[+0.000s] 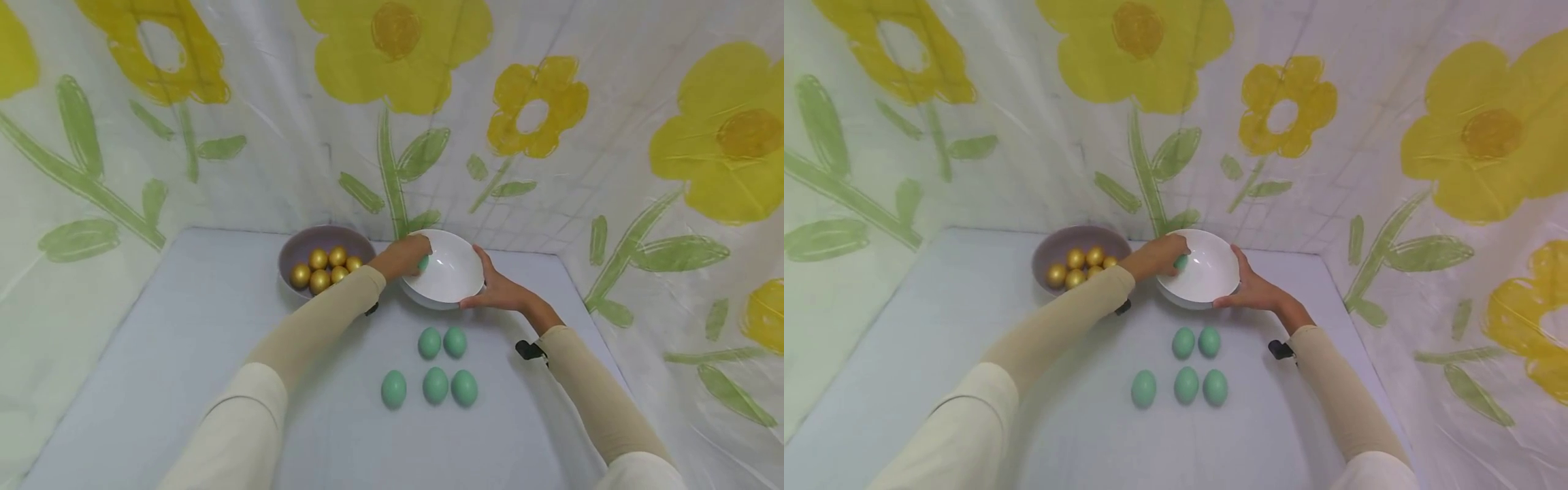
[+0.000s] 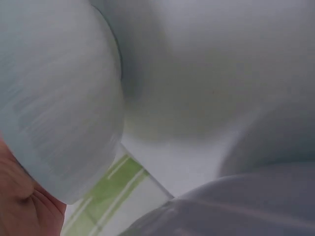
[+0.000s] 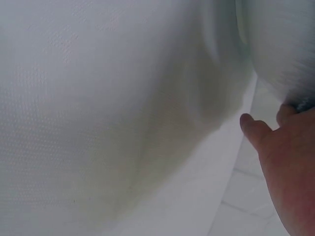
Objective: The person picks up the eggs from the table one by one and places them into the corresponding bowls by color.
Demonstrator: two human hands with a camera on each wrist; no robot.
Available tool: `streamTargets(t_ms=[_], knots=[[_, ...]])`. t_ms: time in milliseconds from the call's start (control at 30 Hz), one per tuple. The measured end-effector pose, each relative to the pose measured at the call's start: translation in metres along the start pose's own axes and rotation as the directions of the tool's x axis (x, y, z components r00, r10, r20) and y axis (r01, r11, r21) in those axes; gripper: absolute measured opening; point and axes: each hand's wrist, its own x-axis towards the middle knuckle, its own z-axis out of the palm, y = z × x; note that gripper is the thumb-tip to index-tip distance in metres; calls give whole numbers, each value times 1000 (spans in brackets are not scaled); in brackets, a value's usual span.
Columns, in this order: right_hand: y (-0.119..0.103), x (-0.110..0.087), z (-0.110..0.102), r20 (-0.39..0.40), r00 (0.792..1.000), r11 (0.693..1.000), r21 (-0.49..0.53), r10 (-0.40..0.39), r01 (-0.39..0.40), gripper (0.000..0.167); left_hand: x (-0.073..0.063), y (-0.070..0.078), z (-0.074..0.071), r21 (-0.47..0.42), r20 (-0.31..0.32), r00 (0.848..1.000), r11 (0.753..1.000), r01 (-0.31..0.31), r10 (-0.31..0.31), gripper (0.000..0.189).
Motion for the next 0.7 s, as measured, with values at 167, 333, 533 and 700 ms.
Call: streamTargets(t_ms=[167,333,533,700], knots=[[-2,-1,1,-3,1000,1000,15,6,-6,142,1,-1,3,-7,10,1000,1000,13,-13,54],[-1,0,0,-3,1000,1000,21,12,-12,141,3,1,1,6,27,999,1000,18,-18,57],[0,0,0,4,1000,1000,22,11,-11,141,4,1,1,4,56,998,1000,17,-17,60],[-1,1,0,11,1000,999,31,12,-13,141,4,1,0,1,76,997,999,33,-33,61]])
